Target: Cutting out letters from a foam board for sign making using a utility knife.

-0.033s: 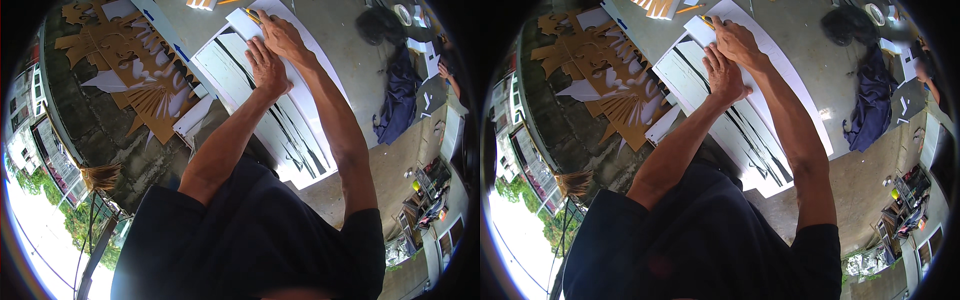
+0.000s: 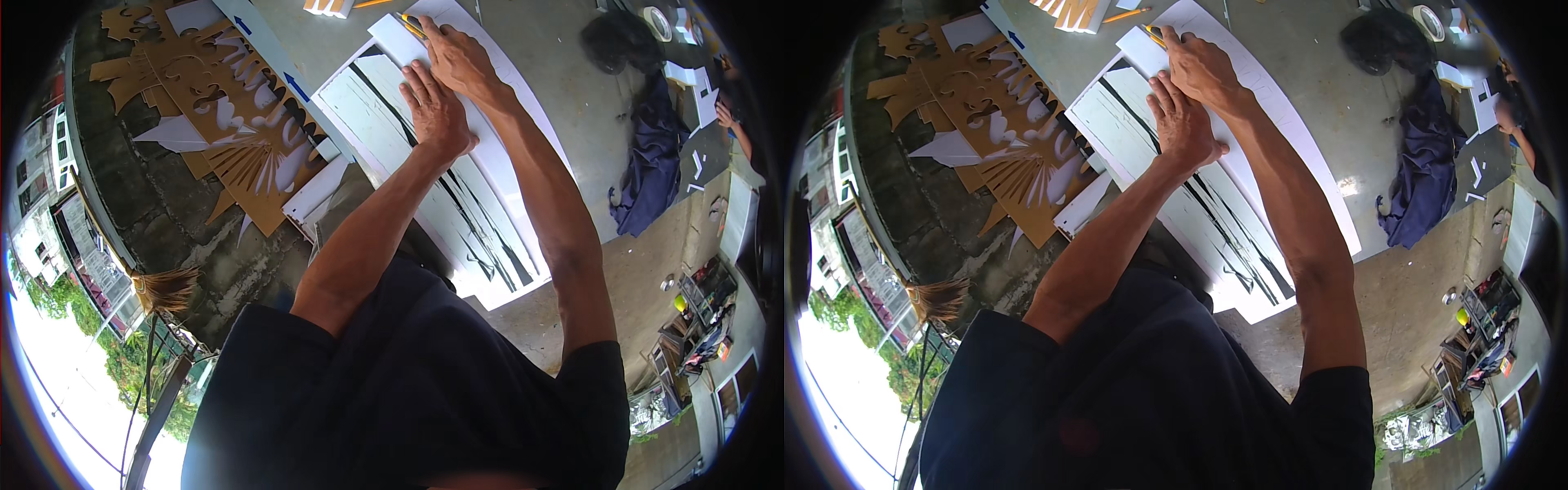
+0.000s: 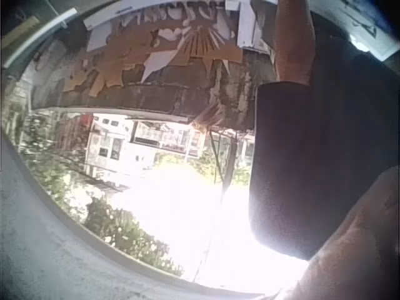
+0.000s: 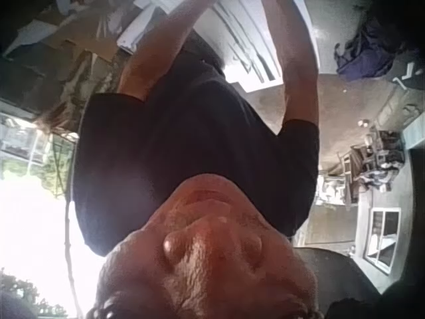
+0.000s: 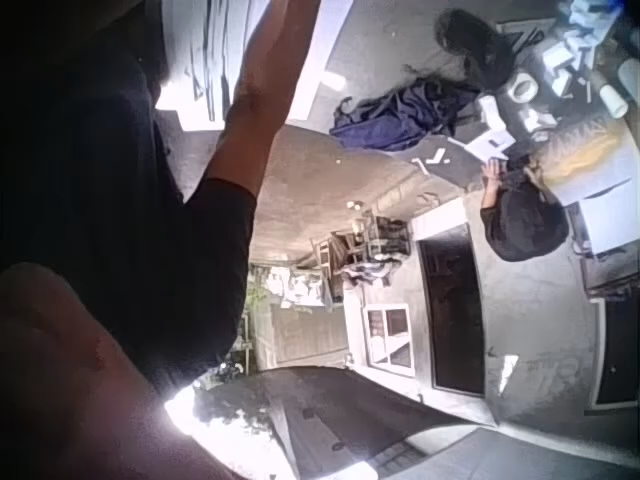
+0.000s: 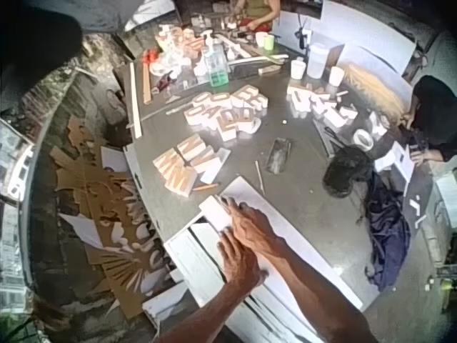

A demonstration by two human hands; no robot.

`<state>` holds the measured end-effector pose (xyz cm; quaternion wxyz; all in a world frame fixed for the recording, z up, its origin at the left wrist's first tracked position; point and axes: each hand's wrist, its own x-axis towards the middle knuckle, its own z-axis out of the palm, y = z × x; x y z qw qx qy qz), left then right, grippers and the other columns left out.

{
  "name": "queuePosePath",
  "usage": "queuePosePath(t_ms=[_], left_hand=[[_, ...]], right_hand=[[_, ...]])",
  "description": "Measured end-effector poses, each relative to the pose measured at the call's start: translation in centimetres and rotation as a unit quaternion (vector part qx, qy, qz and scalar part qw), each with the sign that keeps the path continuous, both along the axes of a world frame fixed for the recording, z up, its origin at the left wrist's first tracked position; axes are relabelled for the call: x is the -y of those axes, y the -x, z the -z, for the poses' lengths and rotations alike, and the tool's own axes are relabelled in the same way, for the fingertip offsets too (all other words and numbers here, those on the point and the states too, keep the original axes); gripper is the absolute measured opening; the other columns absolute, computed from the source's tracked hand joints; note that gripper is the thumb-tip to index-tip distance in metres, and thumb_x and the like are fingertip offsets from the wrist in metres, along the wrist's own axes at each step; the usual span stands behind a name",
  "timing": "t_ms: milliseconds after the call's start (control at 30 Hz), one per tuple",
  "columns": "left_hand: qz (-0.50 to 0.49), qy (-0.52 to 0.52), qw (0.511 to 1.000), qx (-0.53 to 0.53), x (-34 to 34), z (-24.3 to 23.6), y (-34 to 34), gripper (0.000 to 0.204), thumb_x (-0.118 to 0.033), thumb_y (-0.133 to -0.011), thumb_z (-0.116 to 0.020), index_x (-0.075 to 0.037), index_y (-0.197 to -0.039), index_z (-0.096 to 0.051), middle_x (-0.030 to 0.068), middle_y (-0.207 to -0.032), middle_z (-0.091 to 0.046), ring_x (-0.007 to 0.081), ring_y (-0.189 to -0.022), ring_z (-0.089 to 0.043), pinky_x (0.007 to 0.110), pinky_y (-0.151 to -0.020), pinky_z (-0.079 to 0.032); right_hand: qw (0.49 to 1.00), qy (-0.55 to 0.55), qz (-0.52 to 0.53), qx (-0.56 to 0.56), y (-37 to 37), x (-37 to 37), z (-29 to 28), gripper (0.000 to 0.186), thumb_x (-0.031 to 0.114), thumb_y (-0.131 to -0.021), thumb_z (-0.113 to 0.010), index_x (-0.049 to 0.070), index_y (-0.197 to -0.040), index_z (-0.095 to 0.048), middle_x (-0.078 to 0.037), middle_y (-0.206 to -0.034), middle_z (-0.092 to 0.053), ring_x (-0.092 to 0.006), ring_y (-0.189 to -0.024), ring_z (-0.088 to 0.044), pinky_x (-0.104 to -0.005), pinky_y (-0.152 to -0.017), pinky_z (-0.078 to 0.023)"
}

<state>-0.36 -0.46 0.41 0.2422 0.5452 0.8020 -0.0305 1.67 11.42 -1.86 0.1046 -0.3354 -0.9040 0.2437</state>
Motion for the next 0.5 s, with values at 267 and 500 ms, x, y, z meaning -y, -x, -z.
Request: queuePosePath(t_ms=[267,500], left_hand=[[-0.003,0.006,1.000,0.001,-0.14,-0.36,-0.10,0.136,-0.043,-0.065,-0.091,0.008,-0.156,-0.004,0.0438,-0.157,-0.004,0.0622,-0.146,-0.001,0.067,-0.118,-0.013],[-0.007,-0.002,1.000,0.017,-0.05,-0.38,0.10,0.135,-0.040,-0.064,-0.092,0.002,-0.159,-0.006,0.0404,-0.159,-0.002,0.0603,-0.147,0.002,0.066,-0.119,-0.012]], right_hand=[[1.000,-0.025,-0.011,-0.011,-0.45,0.25,0.54,0.052,0.016,-0.098,-0.059,0.009,-0.147,-0.045,-0.018,-0.097,-0.068,-0.0353,-0.086,-0.068,-0.0441,-0.078,-0.057],[0.998,-0.047,-0.040,-0.033,-0.45,0.70,0.16,0.057,0.021,-0.094,-0.068,0.004,-0.144,-0.048,-0.016,-0.092,-0.066,-0.0311,-0.083,-0.069,-0.0392,-0.070,-0.058]])
